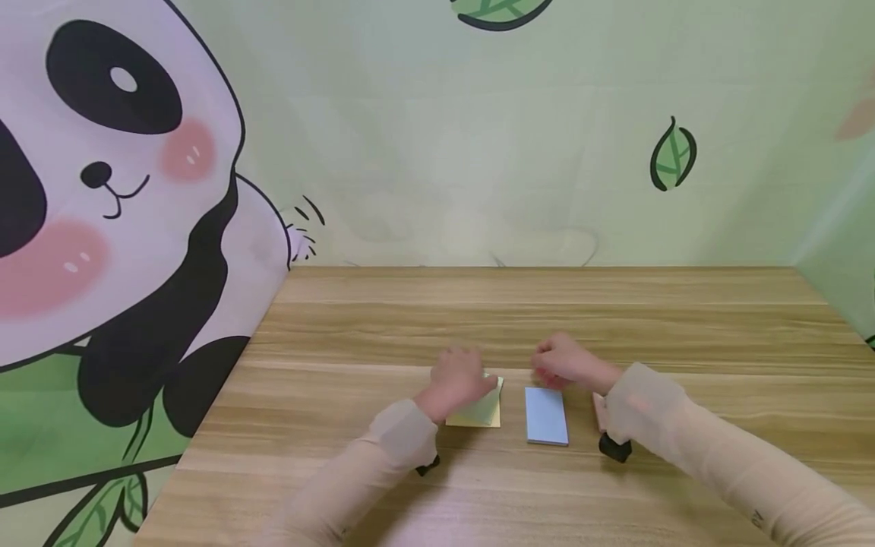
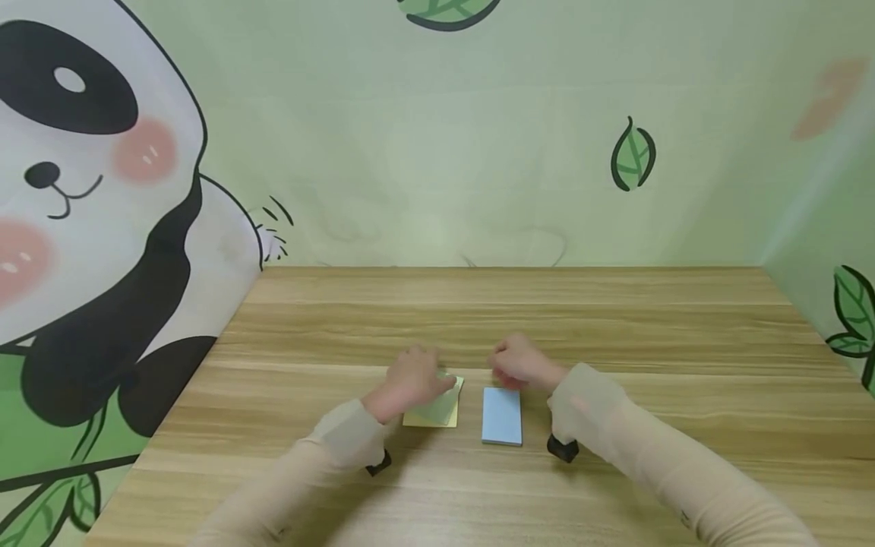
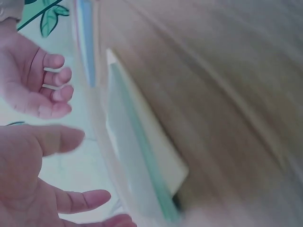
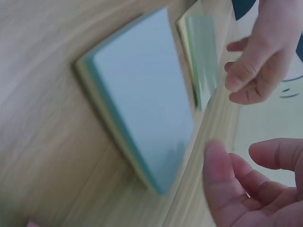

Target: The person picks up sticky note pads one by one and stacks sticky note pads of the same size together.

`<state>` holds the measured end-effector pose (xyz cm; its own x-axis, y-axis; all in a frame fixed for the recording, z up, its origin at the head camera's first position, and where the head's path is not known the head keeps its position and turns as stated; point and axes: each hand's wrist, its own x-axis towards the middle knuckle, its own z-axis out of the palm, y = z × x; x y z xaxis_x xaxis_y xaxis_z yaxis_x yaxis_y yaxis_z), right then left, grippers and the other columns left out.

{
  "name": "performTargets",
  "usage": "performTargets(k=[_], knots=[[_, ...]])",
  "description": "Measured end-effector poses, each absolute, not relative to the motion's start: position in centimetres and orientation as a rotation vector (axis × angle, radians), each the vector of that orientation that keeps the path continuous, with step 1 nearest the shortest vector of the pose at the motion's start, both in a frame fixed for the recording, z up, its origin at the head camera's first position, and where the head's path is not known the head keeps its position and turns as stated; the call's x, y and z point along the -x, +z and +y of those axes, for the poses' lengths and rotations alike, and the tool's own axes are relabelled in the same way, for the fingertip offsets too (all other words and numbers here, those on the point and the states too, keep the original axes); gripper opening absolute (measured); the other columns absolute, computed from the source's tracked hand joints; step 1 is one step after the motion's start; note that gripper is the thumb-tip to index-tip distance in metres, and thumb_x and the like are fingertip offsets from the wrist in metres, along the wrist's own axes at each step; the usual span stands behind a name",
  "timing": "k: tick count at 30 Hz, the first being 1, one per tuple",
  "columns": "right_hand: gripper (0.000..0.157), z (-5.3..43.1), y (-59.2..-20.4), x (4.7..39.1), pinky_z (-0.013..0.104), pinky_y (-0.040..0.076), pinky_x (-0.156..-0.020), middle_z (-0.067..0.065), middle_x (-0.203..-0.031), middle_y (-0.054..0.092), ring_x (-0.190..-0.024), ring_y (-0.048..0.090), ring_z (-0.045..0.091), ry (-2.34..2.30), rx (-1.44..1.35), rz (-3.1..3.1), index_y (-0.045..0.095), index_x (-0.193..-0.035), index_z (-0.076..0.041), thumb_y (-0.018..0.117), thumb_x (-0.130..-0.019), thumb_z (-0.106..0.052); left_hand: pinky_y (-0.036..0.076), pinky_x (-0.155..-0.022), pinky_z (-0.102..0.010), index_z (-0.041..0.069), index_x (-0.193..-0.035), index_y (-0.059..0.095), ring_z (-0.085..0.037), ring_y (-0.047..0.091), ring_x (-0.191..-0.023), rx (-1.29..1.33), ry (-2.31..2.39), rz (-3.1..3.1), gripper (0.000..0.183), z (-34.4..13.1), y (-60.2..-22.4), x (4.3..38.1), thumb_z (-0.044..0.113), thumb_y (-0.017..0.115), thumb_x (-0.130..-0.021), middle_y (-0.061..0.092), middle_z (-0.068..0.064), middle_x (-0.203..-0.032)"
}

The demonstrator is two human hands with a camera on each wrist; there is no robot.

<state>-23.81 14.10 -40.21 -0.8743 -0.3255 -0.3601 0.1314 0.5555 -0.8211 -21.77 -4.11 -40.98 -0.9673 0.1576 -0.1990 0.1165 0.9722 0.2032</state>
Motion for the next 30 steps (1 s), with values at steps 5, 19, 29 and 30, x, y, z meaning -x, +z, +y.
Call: performTargets(k=[5,19,29,30], knots=[[0.022,13.0,-39.9,23.2,0.022,0.049,-0.048,0.005,-0.060,0.057,-0.048,0.055,0.008,-1.358,0.135,2.222,0.054,-0.096,0.015,0.047,-0.085,-0.003,0.032,-0.039,-0.024,0.011,-0.075,0.052,-0.013,0.039,-0.049,-0.215,0.377,2.914,0.017,-5.9,-40.4,22.0,0.026,0.053,-0.082,0.041,0.002,-0.058],[0.010,9.8,-41.1,22.2,0.022,0.047,-0.042,0.006,-0.054,0.056,-0.043,0.055,0.010,-1.315,0.064,2.224,0.055,-0.079,0.009,0.047,-0.079,0.003,0.022,-0.035,-0.019,0.014,-0.043,0.031,-0.009,0.029,-0.039,-0.199,0.456,2.875,0.038,-8.6,-41.3,21.5,0.001,0.051,-0.073,0.027,0.005,-0.042],[0.009,8.6,-41.6,21.9,0.020,0.045,-0.040,0.008,-0.054,0.055,-0.042,0.054,0.011,-1.286,0.043,2.221,0.054,-0.076,0.006,0.046,-0.079,0.003,0.022,-0.038,-0.019,0.014,-0.042,0.030,-0.010,0.027,-0.039,-0.218,0.478,2.859,0.040,-9.0,-41.3,21.1,0.005,0.053,-0.073,0.026,0.005,-0.042],[0.009,8.5,-41.7,21.9,0.020,0.045,-0.040,0.008,-0.054,0.055,-0.042,0.053,0.011,-1.284,0.046,2.220,0.054,-0.076,0.006,0.046,-0.079,0.003,0.022,-0.038,-0.020,0.014,-0.042,0.030,-0.010,0.027,-0.039,-0.219,0.484,2.854,0.040,-9.0,-41.3,21.1,0.005,0.053,-0.073,0.026,0.005,-0.042]])
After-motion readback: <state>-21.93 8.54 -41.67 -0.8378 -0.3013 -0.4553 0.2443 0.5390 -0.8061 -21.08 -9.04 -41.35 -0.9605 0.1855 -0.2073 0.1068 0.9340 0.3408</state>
